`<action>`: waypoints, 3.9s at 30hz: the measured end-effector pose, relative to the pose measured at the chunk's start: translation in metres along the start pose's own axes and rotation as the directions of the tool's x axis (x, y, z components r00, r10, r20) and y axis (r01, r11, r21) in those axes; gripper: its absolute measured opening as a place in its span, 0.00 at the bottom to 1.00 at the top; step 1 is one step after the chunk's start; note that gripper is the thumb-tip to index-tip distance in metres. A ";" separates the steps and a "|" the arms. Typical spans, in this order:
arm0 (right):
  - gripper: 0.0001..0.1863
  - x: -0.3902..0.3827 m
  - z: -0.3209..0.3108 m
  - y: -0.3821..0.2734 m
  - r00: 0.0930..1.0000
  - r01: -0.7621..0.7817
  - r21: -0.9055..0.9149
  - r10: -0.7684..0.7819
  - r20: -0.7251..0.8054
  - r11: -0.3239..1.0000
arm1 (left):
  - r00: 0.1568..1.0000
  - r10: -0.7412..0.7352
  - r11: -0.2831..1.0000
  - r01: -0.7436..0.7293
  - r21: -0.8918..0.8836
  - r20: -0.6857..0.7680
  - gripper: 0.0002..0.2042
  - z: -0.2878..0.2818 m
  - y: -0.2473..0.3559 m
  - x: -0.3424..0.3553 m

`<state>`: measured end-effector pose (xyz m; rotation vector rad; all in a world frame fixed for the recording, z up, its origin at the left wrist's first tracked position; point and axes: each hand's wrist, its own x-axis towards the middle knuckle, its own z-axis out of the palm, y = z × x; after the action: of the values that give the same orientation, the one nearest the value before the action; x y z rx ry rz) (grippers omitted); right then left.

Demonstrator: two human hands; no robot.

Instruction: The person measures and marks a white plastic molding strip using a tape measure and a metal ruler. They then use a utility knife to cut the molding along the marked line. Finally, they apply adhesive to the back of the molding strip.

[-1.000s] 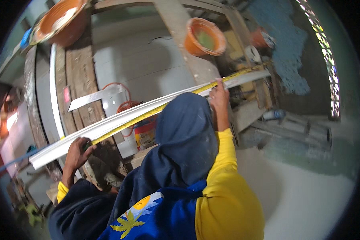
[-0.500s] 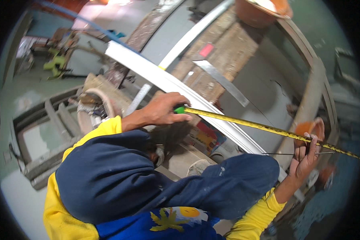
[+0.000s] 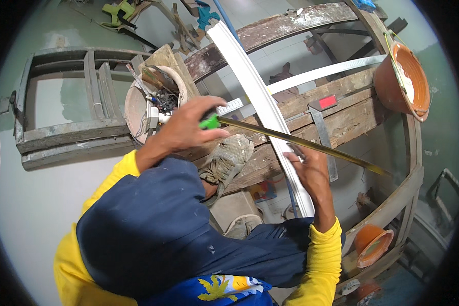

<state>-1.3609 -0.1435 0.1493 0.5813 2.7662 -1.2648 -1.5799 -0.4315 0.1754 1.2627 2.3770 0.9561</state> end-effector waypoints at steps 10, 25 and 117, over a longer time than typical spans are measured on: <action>0.34 -0.002 -0.015 0.155 0.959 -0.284 -0.523 0.228 -0.170 0.804 | 0.949 -0.163 0.903 0.254 0.346 -0.271 0.34 -0.058 -0.087 -0.067; 0.26 0.000 -0.060 0.103 0.978 -0.146 -0.548 0.038 -0.203 0.824 | 0.938 0.047 0.901 0.109 0.420 -0.345 0.32 -0.058 -0.069 -0.038; 0.18 0.172 -0.022 0.004 0.995 0.100 -0.578 -0.070 0.074 0.810 | 0.607 -0.633 -0.239 0.436 -0.867 0.480 0.14 0.184 -0.093 0.048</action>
<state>-1.5166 -0.0703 0.1281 0.3637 2.9316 -0.3635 -1.5696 -0.3516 -0.0202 -0.5177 1.2056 1.7578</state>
